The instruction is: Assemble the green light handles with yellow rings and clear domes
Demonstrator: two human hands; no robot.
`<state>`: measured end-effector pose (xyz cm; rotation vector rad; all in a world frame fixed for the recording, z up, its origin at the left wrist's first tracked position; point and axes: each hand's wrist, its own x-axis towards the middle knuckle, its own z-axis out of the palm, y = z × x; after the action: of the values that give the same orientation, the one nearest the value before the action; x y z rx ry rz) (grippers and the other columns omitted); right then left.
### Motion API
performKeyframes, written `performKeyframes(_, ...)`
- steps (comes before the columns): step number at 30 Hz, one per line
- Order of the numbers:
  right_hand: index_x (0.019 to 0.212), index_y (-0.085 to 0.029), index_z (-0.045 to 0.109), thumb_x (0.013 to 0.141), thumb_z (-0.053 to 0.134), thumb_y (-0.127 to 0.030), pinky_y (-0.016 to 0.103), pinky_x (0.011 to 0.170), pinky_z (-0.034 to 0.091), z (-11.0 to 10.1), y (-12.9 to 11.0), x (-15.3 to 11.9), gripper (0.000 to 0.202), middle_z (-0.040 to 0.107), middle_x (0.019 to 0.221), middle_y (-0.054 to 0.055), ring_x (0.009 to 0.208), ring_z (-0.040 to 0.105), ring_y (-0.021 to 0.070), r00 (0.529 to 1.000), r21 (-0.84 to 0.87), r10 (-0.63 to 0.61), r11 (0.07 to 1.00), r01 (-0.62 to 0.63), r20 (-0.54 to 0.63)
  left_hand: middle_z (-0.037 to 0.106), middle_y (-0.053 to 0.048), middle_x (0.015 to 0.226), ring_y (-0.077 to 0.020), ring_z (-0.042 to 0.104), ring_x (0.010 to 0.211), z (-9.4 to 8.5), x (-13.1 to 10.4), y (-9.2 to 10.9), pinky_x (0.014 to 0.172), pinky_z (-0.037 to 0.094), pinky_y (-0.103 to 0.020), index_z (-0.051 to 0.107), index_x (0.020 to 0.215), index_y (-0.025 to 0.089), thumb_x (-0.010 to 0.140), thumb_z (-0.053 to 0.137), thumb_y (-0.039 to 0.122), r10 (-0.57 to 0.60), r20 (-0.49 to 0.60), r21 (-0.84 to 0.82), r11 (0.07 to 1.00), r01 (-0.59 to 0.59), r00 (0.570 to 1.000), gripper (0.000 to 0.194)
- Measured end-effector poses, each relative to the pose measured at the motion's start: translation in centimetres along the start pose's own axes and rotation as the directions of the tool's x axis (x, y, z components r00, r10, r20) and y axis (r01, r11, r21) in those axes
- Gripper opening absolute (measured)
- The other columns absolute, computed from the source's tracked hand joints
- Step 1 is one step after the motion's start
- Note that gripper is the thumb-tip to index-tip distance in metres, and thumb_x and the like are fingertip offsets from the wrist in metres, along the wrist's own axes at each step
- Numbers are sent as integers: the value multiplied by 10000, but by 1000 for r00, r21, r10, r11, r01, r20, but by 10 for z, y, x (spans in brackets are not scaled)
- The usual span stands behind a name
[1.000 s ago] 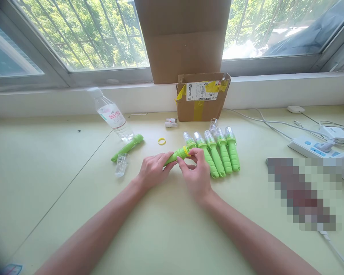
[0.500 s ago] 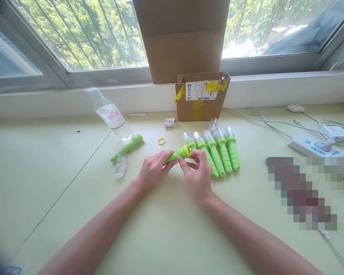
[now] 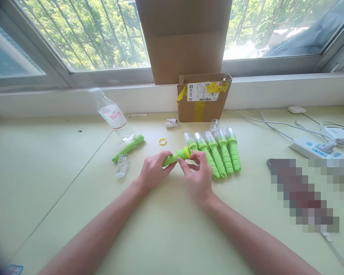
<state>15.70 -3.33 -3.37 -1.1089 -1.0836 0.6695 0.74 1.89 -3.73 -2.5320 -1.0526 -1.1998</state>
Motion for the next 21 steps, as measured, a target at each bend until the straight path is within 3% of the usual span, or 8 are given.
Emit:
performKeyframes(14,904,-245,479,747,735,-337,366,678,609,-1,-2,1,314,598,881,3,853,642,190,1000,-7,0,1000,0,12,682,9,724,-96,628,604,0,2,0,498,371,-204,545,884,188,859,595,289,68,-79,47,997,-65,995,115)
performKeyframes(21,937,-252,474,744,725,-341,326,656,600,-3,-3,4,330,589,956,26,981,607,217,997,-43,39,998,-37,59,688,-11,775,-109,630,658,-4,4,0,542,408,-214,600,899,187,862,600,299,89,-83,102,992,-80,993,119)
